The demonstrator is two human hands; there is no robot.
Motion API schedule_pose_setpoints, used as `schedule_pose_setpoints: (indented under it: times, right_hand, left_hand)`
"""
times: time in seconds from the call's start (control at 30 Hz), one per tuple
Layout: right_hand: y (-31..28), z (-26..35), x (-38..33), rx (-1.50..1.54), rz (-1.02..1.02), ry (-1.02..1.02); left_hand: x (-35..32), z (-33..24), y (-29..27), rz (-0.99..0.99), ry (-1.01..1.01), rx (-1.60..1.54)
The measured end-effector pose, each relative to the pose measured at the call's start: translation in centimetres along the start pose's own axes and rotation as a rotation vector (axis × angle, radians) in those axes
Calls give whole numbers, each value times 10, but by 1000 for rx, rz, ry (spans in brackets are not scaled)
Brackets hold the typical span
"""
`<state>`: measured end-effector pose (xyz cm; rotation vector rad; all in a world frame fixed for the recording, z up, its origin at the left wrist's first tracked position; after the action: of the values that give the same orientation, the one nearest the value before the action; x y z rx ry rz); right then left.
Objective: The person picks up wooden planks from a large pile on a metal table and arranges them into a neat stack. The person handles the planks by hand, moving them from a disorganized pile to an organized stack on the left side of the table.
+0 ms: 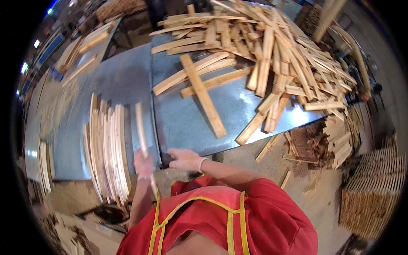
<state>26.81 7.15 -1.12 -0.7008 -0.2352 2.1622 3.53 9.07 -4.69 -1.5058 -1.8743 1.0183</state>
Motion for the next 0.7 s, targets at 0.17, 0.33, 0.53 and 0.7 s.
schedule_pose_setpoints:
  times: [0.17,0.33,0.53,0.7]
  right_hand:
    - [-184,-118,-52,43,-599,102]
    - [-392,-219,-90,-106,-1072,435]
    - [-511,-291,-93,-108,-1244,912]
    - [-528,-287,-74,50,-1313,767]
  left_hand:
    - [28,58,-71,-208,94,766]
    - [64,20,-11,-234,391,705]
    - [67,-258,162,348,71,48]
    - [85,-339,218,439,211,251]
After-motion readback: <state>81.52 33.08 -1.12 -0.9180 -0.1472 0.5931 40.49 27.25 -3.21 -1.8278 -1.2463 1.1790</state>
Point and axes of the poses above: each hand's wrist, its own x-axis towards the middle knuckle, its own y-axis out of the palm, z = x × y, the point moved 8 cm from there along x, towards the middle knuckle, and after that the axes turned 1 degree about z, right-handed, at the moved point
